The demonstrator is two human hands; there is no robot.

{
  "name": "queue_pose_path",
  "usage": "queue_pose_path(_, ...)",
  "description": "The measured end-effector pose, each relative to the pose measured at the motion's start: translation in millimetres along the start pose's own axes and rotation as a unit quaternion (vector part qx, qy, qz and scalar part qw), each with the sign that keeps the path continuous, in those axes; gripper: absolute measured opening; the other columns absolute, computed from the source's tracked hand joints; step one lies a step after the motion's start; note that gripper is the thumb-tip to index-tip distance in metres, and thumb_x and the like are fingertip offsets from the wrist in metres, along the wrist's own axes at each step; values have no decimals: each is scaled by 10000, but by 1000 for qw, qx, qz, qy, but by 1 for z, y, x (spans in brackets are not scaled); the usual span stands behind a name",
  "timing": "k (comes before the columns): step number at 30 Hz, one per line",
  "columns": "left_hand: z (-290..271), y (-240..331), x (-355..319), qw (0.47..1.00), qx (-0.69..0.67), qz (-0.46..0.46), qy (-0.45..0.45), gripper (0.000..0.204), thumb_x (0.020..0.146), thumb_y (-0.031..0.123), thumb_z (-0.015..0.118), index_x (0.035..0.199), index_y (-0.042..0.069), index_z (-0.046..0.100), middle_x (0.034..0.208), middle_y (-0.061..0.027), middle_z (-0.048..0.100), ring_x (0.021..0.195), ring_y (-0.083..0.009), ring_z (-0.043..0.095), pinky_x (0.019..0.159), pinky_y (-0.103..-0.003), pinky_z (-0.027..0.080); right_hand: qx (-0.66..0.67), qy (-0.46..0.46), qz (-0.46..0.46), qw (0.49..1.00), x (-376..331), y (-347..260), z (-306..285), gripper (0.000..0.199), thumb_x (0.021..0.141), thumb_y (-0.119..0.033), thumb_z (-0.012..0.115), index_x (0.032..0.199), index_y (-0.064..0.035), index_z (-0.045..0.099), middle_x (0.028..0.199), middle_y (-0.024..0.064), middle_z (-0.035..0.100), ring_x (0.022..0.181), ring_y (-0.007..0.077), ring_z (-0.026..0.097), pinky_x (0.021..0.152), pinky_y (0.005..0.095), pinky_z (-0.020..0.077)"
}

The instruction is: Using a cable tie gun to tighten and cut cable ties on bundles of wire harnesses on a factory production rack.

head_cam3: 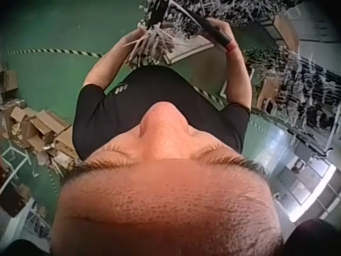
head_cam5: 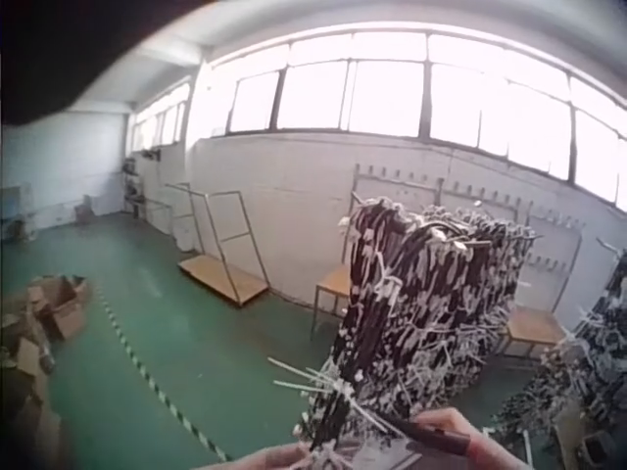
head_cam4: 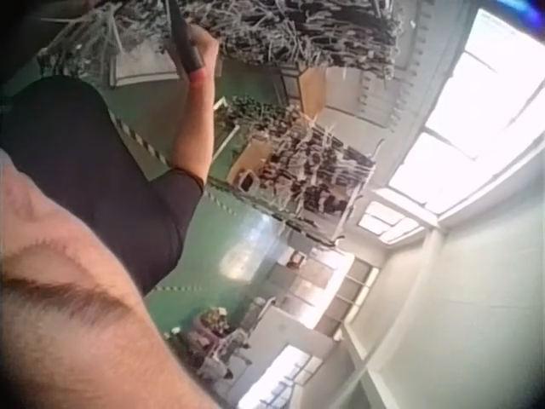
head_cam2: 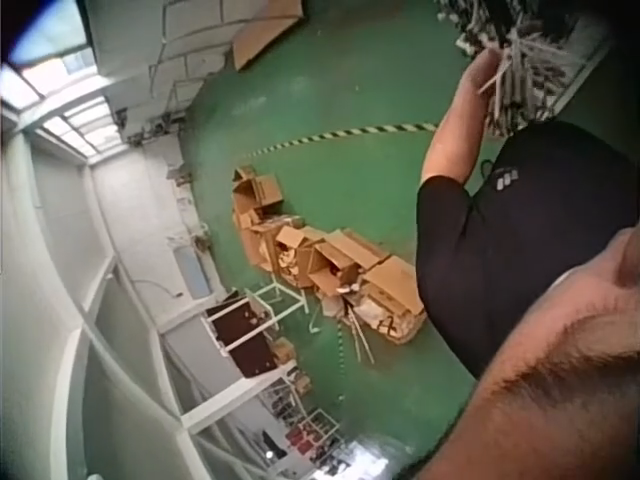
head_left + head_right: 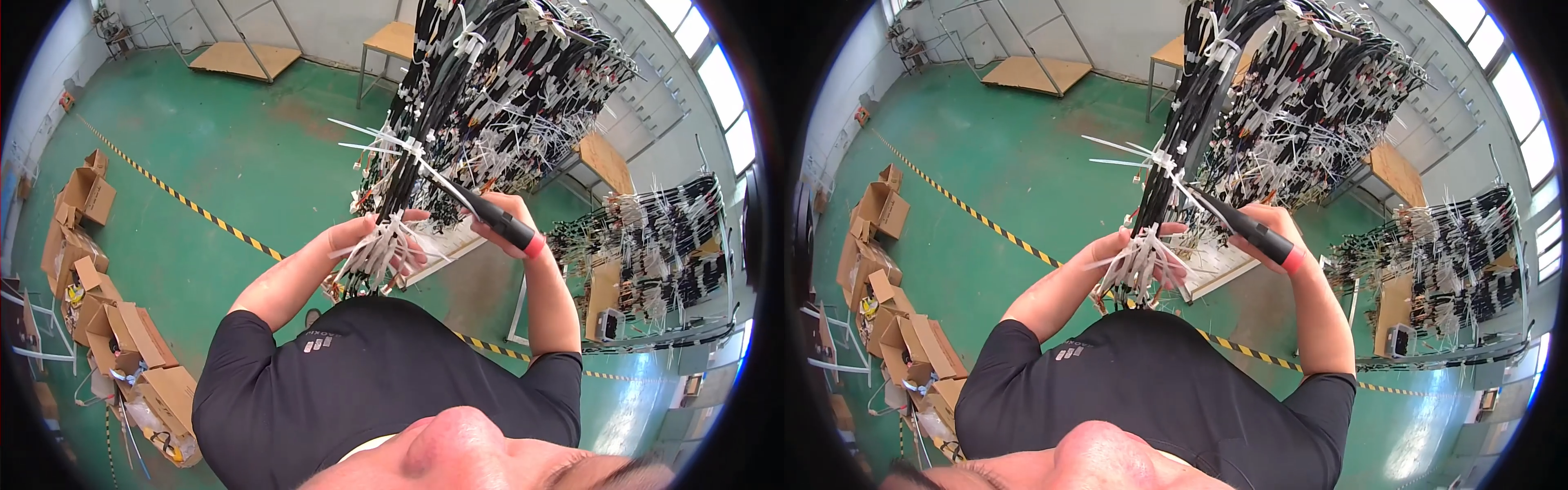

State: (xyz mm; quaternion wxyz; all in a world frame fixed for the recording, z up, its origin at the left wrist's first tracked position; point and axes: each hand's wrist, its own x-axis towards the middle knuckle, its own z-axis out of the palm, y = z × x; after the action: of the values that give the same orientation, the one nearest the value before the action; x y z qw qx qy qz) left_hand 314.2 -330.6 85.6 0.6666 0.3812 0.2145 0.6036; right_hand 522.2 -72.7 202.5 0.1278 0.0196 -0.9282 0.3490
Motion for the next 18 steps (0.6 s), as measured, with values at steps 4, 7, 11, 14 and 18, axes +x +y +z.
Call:
queue_pose_path(4, 7, -12, 7, 998, -54, -38, -24, 1177, 896, 577, 798, 1745, 84, 149, 1115, -274, 751, 945, -386, 780, 809, -474, 651, -42, 54, -5, 998, 9, 6, 27, 264, 827, -160, 869, 793, 8, 668, 656, 61, 580, 617, 141, 534, 619, 339, 475)
queue_pose_path(7, 3, -2, -2, 998, -26, -56, 24, 1225, 866, 447, 885, 1756, 127, 107, 1280, -279, 683, 1028, -384, 752, 896, -478, 635, -90, 37, 7, 995, 9, 10, 28, 257, 811, -138, 869, 949, -12, 692, 814, 94, 640, 738, 214, 616, 717, 362, 513)
queue_pose_path(11, -43, -8, -36, 997, 73, 32, -10, 1353, 736, 633, 943, 1700, 44, 200, 1438, -267, 618, 1322, -370, 644, 1103, -502, 543, -19, 59, 17, 998, -6, 17, 20, 438, 802, -27, 826, 1207, -39, 661, 1134, 96, 668, 1090, 246, 660, 1003, 363, 505)
queue_pose_path(14, -55, 5, -41, 992, 127, -8, -28, 1164, 716, 558, 991, 1552, 6, 396, 1325, -219, 683, 1150, -300, 723, 926, -414, 626, 36, 24, 41, 998, -11, 11, 15, 488, 815, 12, 789, 1280, -30, 648, 1188, 69, 673, 1142, 226, 645, 1075, 366, 482)
queue_pose_path(18, -65, 8, -40, 976, 210, -56, 6, 873, 709, 397, 1030, 1354, 10, 588, 1197, -154, 745, 960, -223, 765, 855, -371, 629, 44, 21, 32, 998, -17, 4, 13, 517, 841, -7, 800, 1334, -19, 645, 1215, 61, 680, 1152, 199, 641, 1074, 370, 491)
